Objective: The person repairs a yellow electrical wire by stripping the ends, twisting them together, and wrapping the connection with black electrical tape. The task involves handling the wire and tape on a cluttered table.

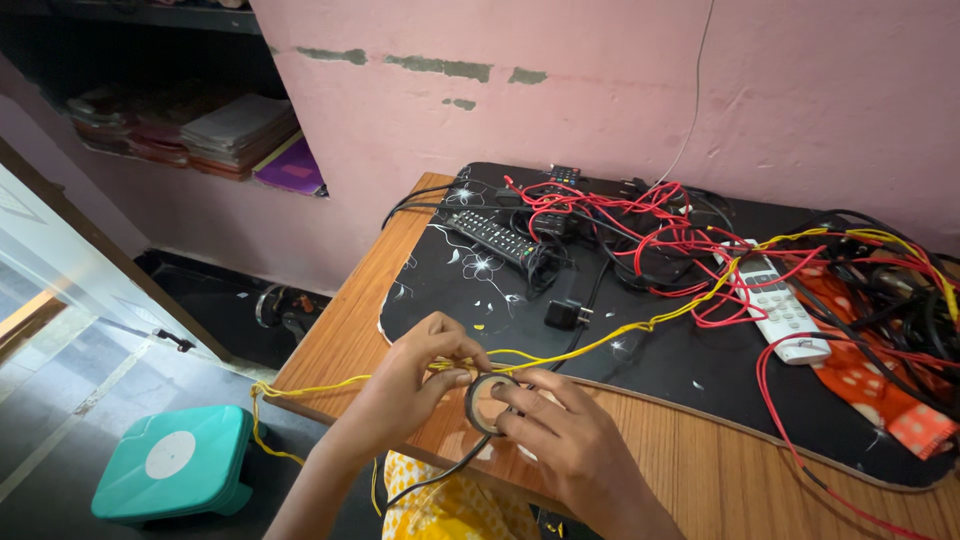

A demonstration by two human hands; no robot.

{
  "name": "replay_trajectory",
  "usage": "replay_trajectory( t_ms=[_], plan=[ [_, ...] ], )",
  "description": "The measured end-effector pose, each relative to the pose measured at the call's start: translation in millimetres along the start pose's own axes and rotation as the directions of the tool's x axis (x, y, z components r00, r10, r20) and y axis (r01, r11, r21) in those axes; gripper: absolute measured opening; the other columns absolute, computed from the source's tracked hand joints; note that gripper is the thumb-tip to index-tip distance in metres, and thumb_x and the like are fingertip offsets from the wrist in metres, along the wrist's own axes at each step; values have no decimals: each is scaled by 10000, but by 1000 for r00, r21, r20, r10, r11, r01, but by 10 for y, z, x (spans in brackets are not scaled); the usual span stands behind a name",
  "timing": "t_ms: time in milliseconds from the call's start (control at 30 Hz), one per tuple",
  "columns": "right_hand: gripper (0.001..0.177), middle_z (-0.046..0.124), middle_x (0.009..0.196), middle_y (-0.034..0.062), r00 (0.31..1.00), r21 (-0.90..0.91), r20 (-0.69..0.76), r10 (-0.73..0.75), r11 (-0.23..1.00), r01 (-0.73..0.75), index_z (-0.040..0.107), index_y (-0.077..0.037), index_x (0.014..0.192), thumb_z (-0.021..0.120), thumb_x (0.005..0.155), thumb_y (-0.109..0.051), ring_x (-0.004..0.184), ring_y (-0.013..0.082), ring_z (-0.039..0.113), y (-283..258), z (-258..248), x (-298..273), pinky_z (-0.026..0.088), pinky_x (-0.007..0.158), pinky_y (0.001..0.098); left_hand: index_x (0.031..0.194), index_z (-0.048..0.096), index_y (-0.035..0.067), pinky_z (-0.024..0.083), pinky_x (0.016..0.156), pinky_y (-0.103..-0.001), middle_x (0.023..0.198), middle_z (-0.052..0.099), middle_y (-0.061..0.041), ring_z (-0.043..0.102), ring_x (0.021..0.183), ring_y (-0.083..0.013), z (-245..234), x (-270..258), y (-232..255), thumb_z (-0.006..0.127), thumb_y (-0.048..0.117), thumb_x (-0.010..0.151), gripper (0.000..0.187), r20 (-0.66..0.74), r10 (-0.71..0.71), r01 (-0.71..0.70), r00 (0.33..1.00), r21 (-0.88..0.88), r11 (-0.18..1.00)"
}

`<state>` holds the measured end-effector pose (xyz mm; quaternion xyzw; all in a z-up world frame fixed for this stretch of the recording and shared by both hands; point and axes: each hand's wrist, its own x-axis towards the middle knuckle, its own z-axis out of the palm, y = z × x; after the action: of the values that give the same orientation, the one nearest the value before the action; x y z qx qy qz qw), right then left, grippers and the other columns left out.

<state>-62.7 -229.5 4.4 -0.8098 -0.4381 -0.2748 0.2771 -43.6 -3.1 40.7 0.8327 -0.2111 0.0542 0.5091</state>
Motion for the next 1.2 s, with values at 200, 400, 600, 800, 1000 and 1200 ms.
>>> replay_trajectory(
  t_ms=[200, 400, 600, 800, 1000, 1200],
  plan=[
    [287, 690, 1231, 58, 996, 131, -41, 84, 988, -78, 684, -61, 1004, 755, 727, -35, 1193, 326, 624, 21, 40, -8, 536, 955, 400, 886, 699, 13, 538, 790, -302, 934, 630, -63, 658, 885, -175, 16, 14, -167, 702, -63, 815, 104, -68, 1, -2, 998, -19, 1000],
    [207, 739, 1073, 87, 889, 524, -37, 457, 766, -372, 706, -2, 989, 767, 791, 11, 1043, 245, 712, -85, 278, -79, 572, 869, 357, 927, 693, 15, 549, 729, -266, 827, 704, -36, 681, 790, -102, 26, 50, -340, 695, -14, 872, 62, -117, -150, 135, 982, -123, 983],
    [143, 659, 930, 79, 686, 785, 260, 679, 266, -560, 716, 59, 998, 710, 865, 6, 797, 144, 746, -160, 403, -86, 616, 712, 300, 963, 694, -15, 581, 773, -276, 839, 726, -46, 710, 820, -108, 5, 61, -502, 646, 11, 932, 63, -115, -218, 193, 969, -191, 962],
    [183, 651, 965, 69, 623, 752, 257, 739, 252, -609, 721, 53, 1012, 724, 855, -40, 834, 149, 759, -183, 356, -32, 625, 714, 295, 1024, 702, -21, 596, 821, -287, 902, 754, -58, 729, 886, -113, 39, 84, -620, 582, 53, 986, 146, -85, -234, 202, 969, -279, 939],
    [172, 629, 978, 52, 673, 717, 193, 714, 366, -593, 723, 45, 975, 751, 850, -69, 849, 145, 760, -113, 348, 23, 626, 743, 292, 1229, 647, 39, 558, 832, -270, 1028, 701, -50, 672, 949, -81, 28, 100, -525, 588, 2, 947, 290, -56, -211, 178, 976, -355, 918],
    [152, 711, 919, 53, 625, 696, 280, 729, 294, -655, 724, 21, 1006, 735, 874, -54, 845, 96, 691, -41, 369, -39, 575, 756, 277, 1324, 598, 107, 571, 761, -297, 1052, 673, -70, 663, 842, -163, -95, 14, -303, 628, -105, 765, 599, -56, -128, 123, 990, -84, 989]
  ],
)
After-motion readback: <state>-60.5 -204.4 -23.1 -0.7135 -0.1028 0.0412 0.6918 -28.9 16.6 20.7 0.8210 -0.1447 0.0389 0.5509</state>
